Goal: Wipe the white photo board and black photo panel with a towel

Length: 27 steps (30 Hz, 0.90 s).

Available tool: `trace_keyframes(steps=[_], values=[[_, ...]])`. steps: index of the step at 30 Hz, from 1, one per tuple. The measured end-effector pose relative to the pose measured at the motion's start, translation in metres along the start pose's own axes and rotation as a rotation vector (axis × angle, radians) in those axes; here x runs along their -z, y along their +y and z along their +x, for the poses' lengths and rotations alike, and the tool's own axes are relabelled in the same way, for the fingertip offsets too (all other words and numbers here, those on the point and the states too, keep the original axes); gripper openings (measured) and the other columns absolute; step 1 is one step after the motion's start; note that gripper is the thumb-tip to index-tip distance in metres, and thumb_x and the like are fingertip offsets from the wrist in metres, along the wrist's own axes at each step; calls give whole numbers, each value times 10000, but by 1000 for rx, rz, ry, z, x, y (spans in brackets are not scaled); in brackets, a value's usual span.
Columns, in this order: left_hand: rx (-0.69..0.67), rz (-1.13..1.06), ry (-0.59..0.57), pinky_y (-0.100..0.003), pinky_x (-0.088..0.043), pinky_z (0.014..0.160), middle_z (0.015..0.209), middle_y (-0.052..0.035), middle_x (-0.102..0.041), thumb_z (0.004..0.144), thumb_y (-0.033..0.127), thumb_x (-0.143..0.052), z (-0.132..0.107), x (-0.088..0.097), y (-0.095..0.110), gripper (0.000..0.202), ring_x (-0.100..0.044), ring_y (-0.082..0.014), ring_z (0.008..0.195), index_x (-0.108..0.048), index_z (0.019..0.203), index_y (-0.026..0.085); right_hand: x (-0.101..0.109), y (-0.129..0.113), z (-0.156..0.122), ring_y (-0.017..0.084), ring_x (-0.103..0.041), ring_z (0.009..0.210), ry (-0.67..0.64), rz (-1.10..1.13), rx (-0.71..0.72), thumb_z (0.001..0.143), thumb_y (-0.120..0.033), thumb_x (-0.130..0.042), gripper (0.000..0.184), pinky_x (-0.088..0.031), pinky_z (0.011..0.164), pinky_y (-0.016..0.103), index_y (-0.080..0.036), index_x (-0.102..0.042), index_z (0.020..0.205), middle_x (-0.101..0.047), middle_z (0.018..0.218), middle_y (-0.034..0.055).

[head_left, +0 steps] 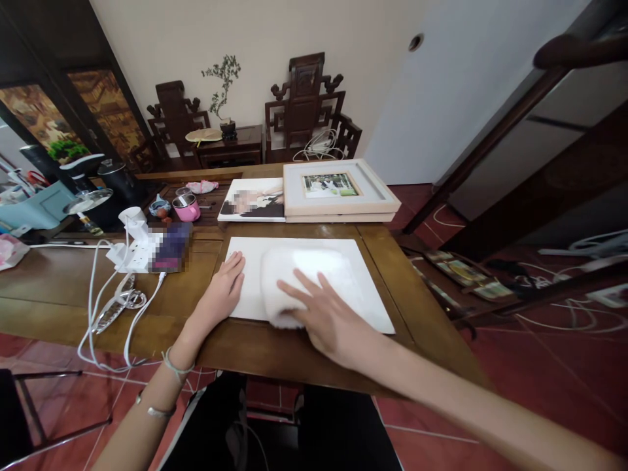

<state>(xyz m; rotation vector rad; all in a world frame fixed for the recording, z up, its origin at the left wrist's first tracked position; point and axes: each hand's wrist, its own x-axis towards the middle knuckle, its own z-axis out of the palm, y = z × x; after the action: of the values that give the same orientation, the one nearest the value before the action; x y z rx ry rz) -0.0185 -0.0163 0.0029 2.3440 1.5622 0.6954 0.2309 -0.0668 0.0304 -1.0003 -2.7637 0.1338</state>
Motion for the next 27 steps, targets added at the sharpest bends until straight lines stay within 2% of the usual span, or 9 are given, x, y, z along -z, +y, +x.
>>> trace_keyframes(steps=[4, 7, 9, 13, 18, 21, 23, 25, 27], values=[[-2, -4, -1, -475, -268, 1149, 1470, -141, -418, 930, 233, -334, 0, -2, 0, 462, -313, -239, 1403, -482, 1354, 125, 11, 31, 47, 427, -231, 1384, -68, -31, -112, 701, 79, -465, 605, -276, 1018, 714, -177, -610, 1229, -404, 1473, 147], [8, -5, -18, -470, -259, 1152, 1476, -159, -403, 933, 245, -328, 0, -1, 0, 470, -299, -244, 1408, -478, 1353, 99, 16, 44, 75, 421, -243, 1381, -89, -71, -169, 736, 69, -429, 608, -301, 1021, 684, -144, -565, 1289, -385, 1485, 152], [11, -6, -22, -465, -255, 1154, 1478, -166, -396, 935, 252, -327, 0, -1, 1, 475, -294, -245, 1410, -474, 1355, 89, 15, 47, 83, 417, -259, 1375, -87, -93, -186, 749, 70, -411, 613, -300, 1023, 677, -142, -551, 1306, -376, 1490, 153], [1, -13, -14, -483, -264, 1146, 1472, -148, -411, 936, 252, -333, 0, 0, 0, 466, -303, -244, 1406, -473, 1361, 122, 3, 36, 66, 436, -240, 1376, -80, -125, -95, 731, 86, -432, 605, -248, 1033, 706, -166, -597, 1256, -387, 1480, 162], [-4, -4, -4, -482, -271, 1144, 1467, -148, -418, 930, 243, -332, 1, -1, 0, 465, -326, -245, 1397, -481, 1353, 118, -7, -13, 10, 433, -242, 1378, -34, -72, 59, 762, 5, -551, 455, -225, 1032, 723, -234, -665, 1132, -402, 1472, 138], [-1, -17, 2, -482, -273, 1144, 1464, -155, -423, 923, 236, -338, 1, -1, 0, 465, -322, -251, 1399, -490, 1345, 112, -6, -40, -11, 435, -303, 1351, -25, -33, 87, 826, -60, -551, 274, -259, 1008, 733, -244, -720, 937, -415, 1471, 97], [1, -30, 2, -480, -264, 1149, 1463, -166, -421, 921, 237, -342, 1, 0, 1, 465, -319, -255, 1400, -494, 1339, 100, -3, -46, -12, 426, -316, 1348, -57, -20, 80, 841, -85, -553, 242, -265, 1016, 722, -243, -726, 904, -410, 1478, 83], [1, -38, -4, -478, -254, 1153, 1469, -162, -414, 925, 243, -342, 1, 1, 2, 465, -317, -250, 1402, -489, 1345, 108, 1, -41, -2, 427, -300, 1356, -111, -11, 58, 826, -91, -574, 286, -262, 1020, 719, -251, -711, 1020, -404, 1481, 102], [2, -37, -12, -476, -251, 1154, 1475, -152, -408, 932, 251, -335, 0, 1, 2, 466, -314, -242, 1404, -480, 1355, 121, 4, -26, 18, 432, -264, 1370, -148, -54, 15, 804, -74, -582, 404, -252, 1037, 703, -240, -658, 1165, -387, 1489, 124]])
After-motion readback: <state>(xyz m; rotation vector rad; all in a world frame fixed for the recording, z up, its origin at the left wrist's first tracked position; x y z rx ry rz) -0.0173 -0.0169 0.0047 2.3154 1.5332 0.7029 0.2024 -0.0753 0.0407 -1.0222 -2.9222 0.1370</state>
